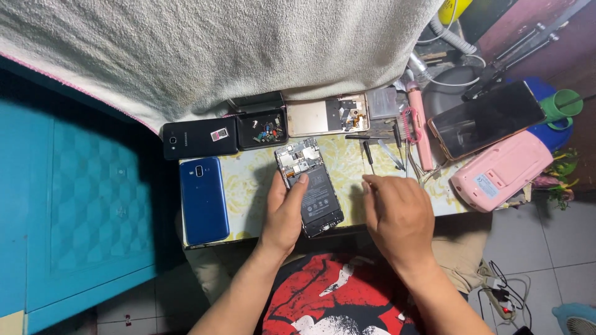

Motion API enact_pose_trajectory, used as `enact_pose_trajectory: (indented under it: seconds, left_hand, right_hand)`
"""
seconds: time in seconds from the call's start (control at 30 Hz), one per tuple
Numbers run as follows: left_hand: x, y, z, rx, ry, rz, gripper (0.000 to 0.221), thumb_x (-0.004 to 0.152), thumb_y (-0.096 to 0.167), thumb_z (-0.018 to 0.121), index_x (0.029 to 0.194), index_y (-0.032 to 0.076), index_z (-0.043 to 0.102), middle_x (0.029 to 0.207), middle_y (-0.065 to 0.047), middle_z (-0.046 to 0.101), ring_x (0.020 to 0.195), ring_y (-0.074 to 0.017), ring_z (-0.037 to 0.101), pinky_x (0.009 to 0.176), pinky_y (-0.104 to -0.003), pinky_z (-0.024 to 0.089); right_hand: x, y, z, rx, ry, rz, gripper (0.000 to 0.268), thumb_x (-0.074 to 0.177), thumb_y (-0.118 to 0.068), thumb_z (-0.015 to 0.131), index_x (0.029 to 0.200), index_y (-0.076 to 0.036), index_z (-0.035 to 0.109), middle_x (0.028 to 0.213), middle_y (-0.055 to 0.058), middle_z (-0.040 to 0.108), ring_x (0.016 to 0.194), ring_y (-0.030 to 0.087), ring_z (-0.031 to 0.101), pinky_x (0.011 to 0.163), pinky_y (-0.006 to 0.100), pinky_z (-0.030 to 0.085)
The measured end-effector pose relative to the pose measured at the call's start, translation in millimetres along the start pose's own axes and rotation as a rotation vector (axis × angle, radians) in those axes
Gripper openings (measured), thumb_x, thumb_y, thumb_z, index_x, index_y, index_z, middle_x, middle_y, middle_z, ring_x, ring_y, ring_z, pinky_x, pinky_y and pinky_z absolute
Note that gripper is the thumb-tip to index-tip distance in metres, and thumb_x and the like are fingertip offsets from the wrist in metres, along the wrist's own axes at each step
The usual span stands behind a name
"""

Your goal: Reassembling a smartphone by connecting internal ribbon cables, placing the motherboard, and attaching the back cover.

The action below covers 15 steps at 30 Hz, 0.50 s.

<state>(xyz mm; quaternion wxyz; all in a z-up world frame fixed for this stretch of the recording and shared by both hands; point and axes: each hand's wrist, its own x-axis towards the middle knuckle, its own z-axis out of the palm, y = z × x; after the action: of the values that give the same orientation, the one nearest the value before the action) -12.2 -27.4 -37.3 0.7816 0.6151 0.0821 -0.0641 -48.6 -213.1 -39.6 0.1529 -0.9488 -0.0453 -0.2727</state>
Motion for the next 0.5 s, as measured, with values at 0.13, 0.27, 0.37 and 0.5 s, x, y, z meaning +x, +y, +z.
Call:
enact_pose_trajectory:
  seconds: [0.13,0.27,0.37,0.5]
  left_hand:
    - [5.7,-13.8,-5.8,-0.028,-0.006,0.025,0.044,0.104,0.02,0.058,0.146,0.007,0.053,0.136,-0.009,0.059,0.119,-0.014,0.044,0.116,-0.048,0.036]
    - [9.8,-23.7,-10.0,-0.057,-0.018,0.027,0.051,0.105,0.022,0.057,0.152,0.009,0.047,0.146,-0.008,0.053,0.126,-0.0153,0.043,0.119,-0.05,0.031]
    - [9.0,-22.7,-12.2,-0.07,-0.03,0.034,0.052,0.105,0.022,0.057,0.154,0.007,0.045,0.147,-0.011,0.052,0.129,-0.0178,0.044,0.118,-0.051,0.031]
    - [9.0,-12.7,-6.4,-0.056,-0.052,0.05,0.047,0.105,0.019,0.056,0.149,0.006,0.049,0.143,-0.012,0.056,0.13,-0.0194,0.045,0.118,-0.051,0.033]
  right_hand:
    - [37.1,24.5,-8.4,-0.267,-0.011,-0.066,0.02,0.089,-0.012,0.075,0.108,-0.018,0.078,0.097,0.003,0.066,0.087,0.023,0.064,0.07,0.035,0.046]
    - [51.4,33.2,-6.1,-0.305,-0.091,-0.085,0.01,0.095,-0.023,0.075,0.102,-0.019,0.081,0.096,0.003,0.069,0.087,0.022,0.065,0.067,0.033,0.043]
    - [50.6,37.2,2.7,-0.285,-0.106,-0.092,0.014,0.095,-0.026,0.074,0.104,-0.018,0.082,0.097,0.005,0.07,0.088,0.024,0.065,0.067,0.033,0.043]
    - [51.2,40.0,6.8,-0.282,-0.056,-0.117,0.02,0.091,-0.025,0.076,0.107,-0.017,0.082,0.099,0.005,0.069,0.089,0.027,0.064,0.067,0.036,0.043]
